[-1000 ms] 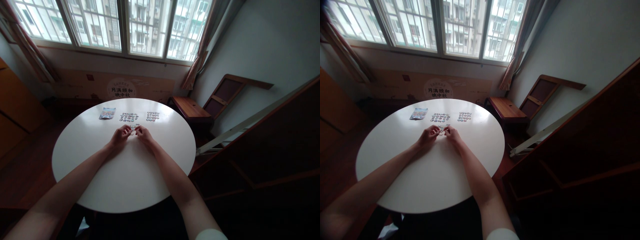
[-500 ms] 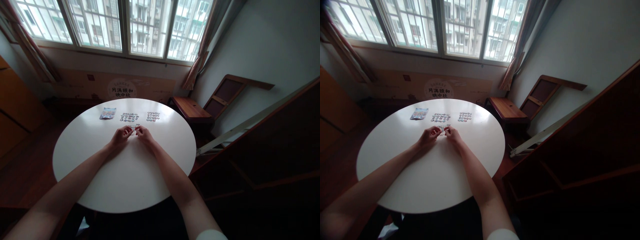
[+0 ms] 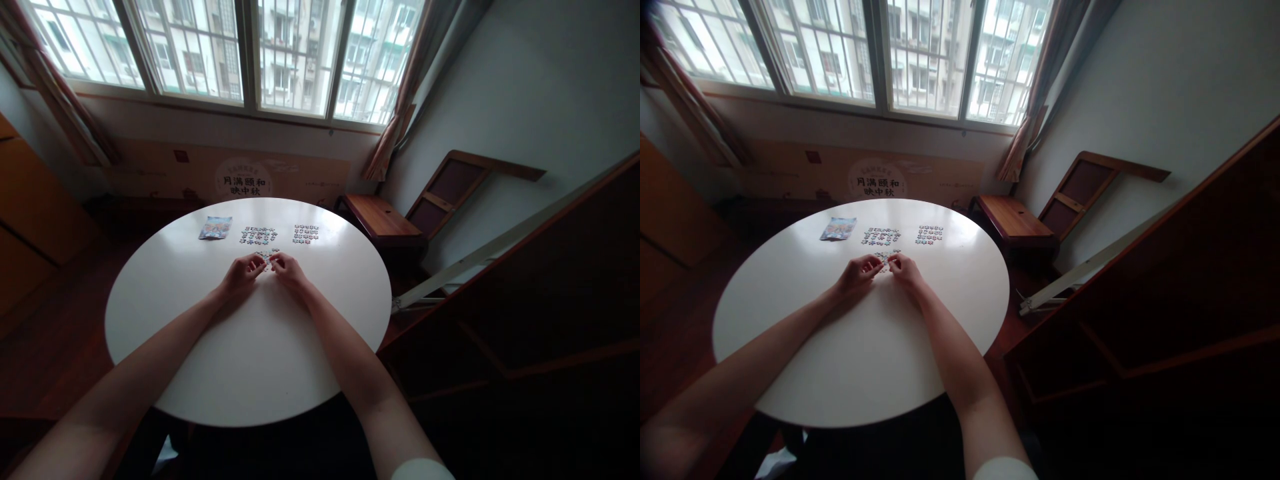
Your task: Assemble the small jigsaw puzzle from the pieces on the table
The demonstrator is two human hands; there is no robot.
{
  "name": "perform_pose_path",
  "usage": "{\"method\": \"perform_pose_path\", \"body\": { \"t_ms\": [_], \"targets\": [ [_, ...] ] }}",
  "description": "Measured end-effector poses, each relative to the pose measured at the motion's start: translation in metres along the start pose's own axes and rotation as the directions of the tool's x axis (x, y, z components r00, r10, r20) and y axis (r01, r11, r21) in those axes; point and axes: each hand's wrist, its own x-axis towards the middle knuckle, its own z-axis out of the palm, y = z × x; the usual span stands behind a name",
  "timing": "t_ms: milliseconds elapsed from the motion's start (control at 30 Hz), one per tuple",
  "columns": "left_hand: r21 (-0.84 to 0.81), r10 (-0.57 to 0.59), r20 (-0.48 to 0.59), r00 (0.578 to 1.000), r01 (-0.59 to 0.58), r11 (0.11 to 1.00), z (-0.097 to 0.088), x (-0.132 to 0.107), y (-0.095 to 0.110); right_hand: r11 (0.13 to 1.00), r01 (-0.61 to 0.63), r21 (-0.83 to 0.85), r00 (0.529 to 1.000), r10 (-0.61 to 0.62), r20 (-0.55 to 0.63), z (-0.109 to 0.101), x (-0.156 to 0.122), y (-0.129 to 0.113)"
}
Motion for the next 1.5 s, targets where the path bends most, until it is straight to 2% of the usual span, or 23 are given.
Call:
{"method": "perform_pose_path", "body": {
  "t_ms": [667,1500],
  "targets": [
    [0.000,0.016,0.024,1.000,-0.016,1.000,0.0005,0.0003,-0.0020,0.999,0.015,0.028,1.000,-0.015,-0.005,0.0003,0.0005,0.0016],
    [0.002,0.012,0.029,1.000,-0.012,1.000,-0.0005,0.0001,0.0002,1.000,0.022,-0.018,1.000,-0.022,0.006,0.0009,0.0009,0.0041]
  ]
}}
